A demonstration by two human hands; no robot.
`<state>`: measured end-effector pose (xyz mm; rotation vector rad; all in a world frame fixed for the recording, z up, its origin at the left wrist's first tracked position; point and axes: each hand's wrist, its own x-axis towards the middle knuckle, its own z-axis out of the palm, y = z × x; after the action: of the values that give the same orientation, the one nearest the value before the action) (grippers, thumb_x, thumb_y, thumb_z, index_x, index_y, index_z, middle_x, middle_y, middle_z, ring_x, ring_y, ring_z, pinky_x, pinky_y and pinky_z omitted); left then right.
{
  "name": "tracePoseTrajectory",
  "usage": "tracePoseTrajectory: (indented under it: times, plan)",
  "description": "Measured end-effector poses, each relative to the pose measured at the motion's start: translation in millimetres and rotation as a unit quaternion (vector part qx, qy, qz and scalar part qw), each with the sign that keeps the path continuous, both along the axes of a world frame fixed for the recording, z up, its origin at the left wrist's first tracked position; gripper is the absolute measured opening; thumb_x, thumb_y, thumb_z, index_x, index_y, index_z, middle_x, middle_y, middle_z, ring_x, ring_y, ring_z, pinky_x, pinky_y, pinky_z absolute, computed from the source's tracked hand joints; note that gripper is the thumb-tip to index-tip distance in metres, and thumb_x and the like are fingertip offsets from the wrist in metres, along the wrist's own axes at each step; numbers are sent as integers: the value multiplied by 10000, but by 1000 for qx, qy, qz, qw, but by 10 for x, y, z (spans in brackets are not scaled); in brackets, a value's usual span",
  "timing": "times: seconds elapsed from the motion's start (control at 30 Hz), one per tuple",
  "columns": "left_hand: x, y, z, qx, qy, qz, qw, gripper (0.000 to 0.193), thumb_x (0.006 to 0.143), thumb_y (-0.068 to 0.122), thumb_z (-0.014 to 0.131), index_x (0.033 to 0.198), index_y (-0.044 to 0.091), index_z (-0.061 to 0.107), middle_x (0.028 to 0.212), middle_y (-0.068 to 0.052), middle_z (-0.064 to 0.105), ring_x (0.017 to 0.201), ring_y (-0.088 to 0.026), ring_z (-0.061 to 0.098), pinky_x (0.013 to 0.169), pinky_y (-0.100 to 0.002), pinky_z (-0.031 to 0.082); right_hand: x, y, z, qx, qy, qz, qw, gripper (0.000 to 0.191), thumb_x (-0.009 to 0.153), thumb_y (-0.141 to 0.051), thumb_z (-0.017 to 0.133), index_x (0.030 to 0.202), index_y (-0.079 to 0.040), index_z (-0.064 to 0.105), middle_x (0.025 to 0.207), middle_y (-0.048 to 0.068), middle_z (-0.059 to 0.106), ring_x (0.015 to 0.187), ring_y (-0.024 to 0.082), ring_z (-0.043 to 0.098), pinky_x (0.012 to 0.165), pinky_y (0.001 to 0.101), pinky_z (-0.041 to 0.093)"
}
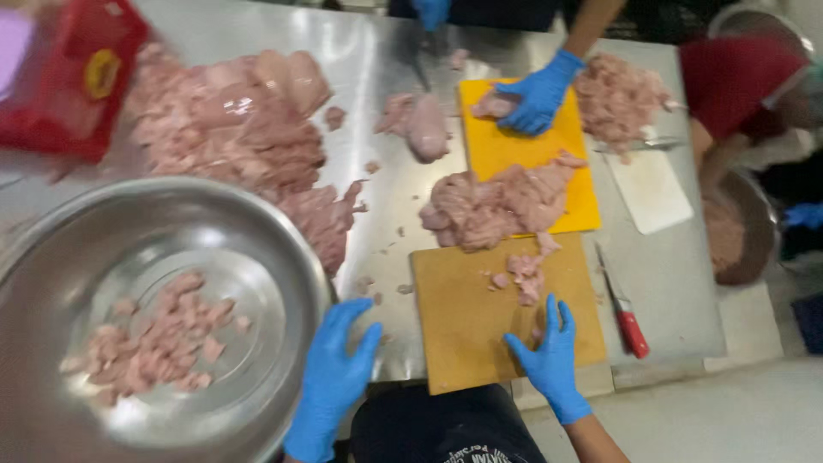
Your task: The person cuts raw chicken breast into small pieces with a knife on a cutting board and moves the cut pieces into a large metal bowl, repeatedly taking new chicken pieces from the pile on the steel table. Other workers cut chicken at the same table and fill a separate bowl.
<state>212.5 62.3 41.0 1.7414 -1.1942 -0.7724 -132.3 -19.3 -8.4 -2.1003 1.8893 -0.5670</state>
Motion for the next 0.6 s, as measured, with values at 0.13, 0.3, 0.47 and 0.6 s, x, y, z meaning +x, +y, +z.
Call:
tracePoseTrajectory:
  times: [0.13, 0.3, 0.47, 0.6]
  plan:
    - [-1204, -766, -331, -9, -36, -201, 979, 657, 885, 365, 730, 1433, 74, 512, 1496, -238, 478, 1411, -434, 402, 1141, -510, 338, -257, -24, -68, 33, 71, -6, 997, 1282, 583, -520, 901, 1552, -20, 227, 1536, 418, 207, 1436, 566, 198, 1168, 589, 174]
    - [-2343, -1504, -866, -90, -189, -242, 947, 833, 906, 480, 652, 1535, -1, 392, 1549, -354, 334, 1423, -538, 240, 1160, -603, 131, -415, -600, 20, -10, 89, 52, 995, 1130, 691, -519, 820, 1540, -11, 275, 1538, 404, 260, 1456, 545, 240, 1195, 632, 121]
    - [-2979, -1990, -1091, -65, -94, -253, 961, 556, 1023, 375, 535, 1442, 11, 502, 1485, -250, 506, 1470, -436, 398, 1292, -524, 231, -724, -1133, 40, -2, 75, 139, 987, 928, 802, -303, 737, 1544, 60, 314, 1502, 377, 369, 1456, 512, 305, 1222, 587, 172]
    - [-3072, -1654, -1235, -17, -26, -190, 981, 474, 1043, 303, 498, 1400, -5, 541, 1504, -251, 512, 1443, -419, 436, 1227, -476, 297, -949, -1110, -143, 25, 8, 230, 973, 838, 784, -237, 726, 1496, 53, 392, 1528, 281, 454, 1464, 435, 381, 1262, 529, 220]
